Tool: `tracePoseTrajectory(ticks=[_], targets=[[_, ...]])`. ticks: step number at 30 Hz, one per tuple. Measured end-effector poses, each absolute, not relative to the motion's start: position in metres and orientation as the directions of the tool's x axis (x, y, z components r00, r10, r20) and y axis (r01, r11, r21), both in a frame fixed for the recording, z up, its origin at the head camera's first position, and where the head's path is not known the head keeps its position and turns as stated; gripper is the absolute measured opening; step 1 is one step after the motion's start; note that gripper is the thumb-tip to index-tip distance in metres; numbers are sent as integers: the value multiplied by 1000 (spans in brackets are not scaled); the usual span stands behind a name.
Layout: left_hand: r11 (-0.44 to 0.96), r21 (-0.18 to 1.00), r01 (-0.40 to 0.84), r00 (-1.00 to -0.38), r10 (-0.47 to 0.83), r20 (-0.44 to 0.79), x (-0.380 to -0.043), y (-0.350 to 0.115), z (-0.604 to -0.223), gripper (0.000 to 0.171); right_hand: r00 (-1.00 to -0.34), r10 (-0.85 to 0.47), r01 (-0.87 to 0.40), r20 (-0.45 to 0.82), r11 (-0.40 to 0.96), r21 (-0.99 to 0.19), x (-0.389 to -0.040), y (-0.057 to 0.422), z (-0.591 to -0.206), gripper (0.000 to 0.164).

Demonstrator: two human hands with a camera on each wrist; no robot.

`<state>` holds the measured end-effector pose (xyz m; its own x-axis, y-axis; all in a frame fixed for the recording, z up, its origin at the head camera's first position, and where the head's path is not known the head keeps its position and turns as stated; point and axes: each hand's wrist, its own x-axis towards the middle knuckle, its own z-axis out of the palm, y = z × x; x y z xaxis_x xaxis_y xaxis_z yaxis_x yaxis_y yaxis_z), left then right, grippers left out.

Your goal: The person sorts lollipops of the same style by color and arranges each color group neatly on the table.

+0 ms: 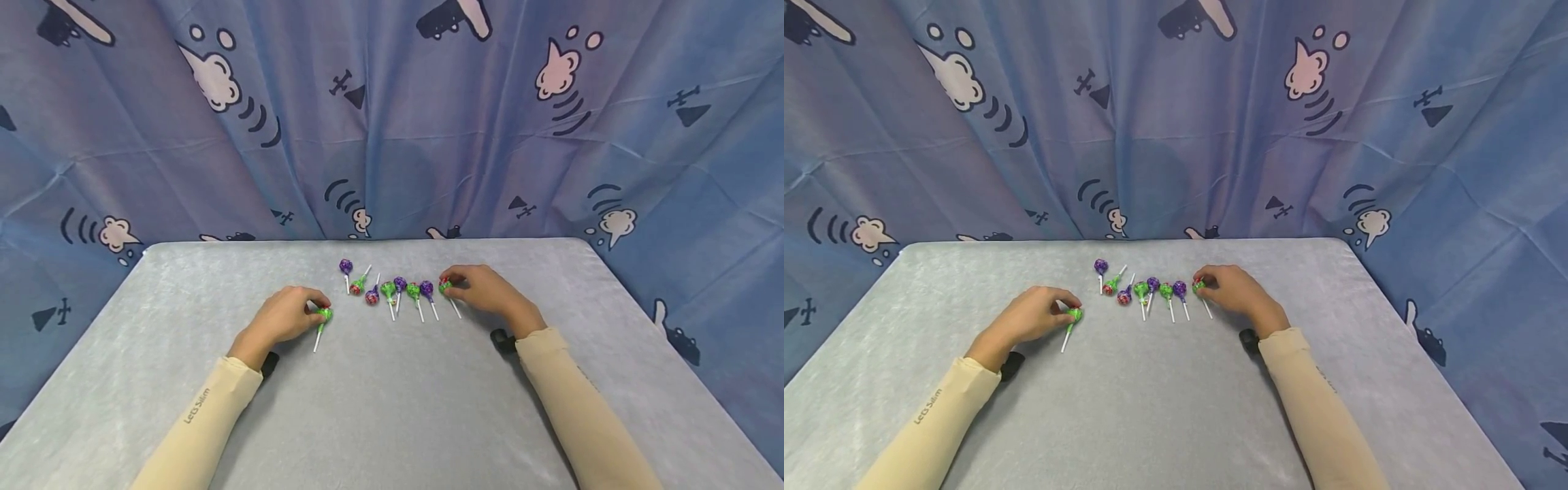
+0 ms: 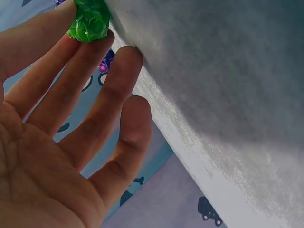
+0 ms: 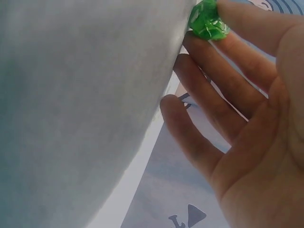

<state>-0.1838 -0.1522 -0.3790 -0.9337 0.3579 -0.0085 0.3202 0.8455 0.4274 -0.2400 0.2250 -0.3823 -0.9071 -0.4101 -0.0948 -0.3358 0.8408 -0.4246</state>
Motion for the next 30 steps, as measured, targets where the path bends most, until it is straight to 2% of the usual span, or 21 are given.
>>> tracePoseTrajectory(ticks=[16,30], targets=[[836,446,318,-935,354,4,-182,-153,-378,20,-910,-406,-330,-89,835,-440,-239,226,-383,39],[831,477,287,-941,338,-23,-184,-156,-379,22,-896,-442,-382,-38,812,-442,-238,228,-383,36]])
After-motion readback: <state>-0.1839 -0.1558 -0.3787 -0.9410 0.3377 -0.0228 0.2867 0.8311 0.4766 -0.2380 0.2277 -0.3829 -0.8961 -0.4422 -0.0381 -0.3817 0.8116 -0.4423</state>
